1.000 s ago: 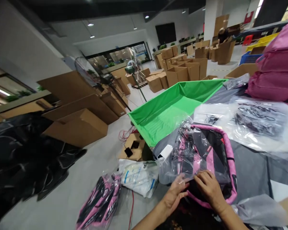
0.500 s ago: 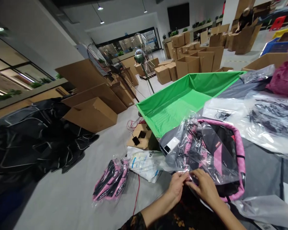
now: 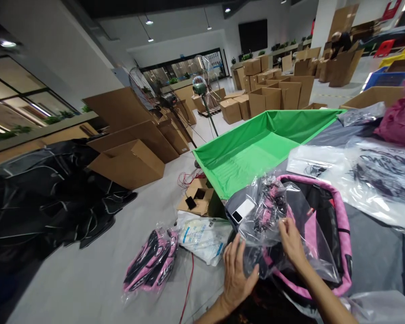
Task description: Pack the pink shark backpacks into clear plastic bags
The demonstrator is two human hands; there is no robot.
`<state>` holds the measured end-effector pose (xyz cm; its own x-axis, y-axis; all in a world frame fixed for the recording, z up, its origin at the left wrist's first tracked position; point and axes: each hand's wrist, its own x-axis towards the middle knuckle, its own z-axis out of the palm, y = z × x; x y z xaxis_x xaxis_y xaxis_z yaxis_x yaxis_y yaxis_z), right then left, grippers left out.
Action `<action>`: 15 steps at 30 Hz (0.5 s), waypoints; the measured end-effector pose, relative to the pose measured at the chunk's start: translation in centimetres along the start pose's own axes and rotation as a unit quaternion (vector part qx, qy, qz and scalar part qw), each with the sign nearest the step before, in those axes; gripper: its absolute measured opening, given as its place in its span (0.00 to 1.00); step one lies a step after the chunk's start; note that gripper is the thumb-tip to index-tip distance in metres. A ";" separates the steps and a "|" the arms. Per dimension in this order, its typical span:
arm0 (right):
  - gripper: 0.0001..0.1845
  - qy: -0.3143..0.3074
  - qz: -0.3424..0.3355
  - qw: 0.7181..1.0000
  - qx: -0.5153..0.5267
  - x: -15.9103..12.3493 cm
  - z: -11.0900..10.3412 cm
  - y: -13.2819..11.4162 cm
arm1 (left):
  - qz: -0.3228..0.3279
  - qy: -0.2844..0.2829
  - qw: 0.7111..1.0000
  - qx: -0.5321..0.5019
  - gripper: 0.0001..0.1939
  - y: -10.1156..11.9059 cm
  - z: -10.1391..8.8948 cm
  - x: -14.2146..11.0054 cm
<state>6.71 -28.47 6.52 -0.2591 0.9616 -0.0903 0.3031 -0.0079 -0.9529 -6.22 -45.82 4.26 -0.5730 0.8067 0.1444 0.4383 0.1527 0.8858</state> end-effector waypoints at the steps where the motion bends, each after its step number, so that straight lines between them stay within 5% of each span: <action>1: 0.21 -0.026 -0.030 0.999 -0.030 -0.7 0.7 -0.6 | 0.050 -0.015 0.998 0.020 0.34 0.9 0.2 0.2; 5: 0.11 -0.118 -0.260 0.937 -0.201 -3.3 1.5 -1.0 | 0.081 -0.040 0.988 0.125 0.31 2.1 0.6 3.5; 8: 0.19 -0.109 -0.385 0.862 -0.311 -3.8 -1.0 0.9 | 0.059 -0.012 0.971 0.231 0.17 -0.5 -1.2 5.3; 12: 0.17 -0.049 -0.416 0.811 -0.409 -1.9 -7.3 4.5 | 0.023 0.047 0.967 0.249 0.18 -5.7 -3.8 5.4; 15: 0.12 0.045 -0.337 0.830 -0.443 0.9 -12.2 6.2 | -0.102 0.113 0.978 0.140 0.17 -8.2 -3.7 6.0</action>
<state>19.52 -24.29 4.05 -0.5859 0.6828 0.4364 0.6823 0.7062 -0.1889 -15.77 -44.33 -0.49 -0.7931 0.6011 0.0980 0.4525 0.4738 0.7555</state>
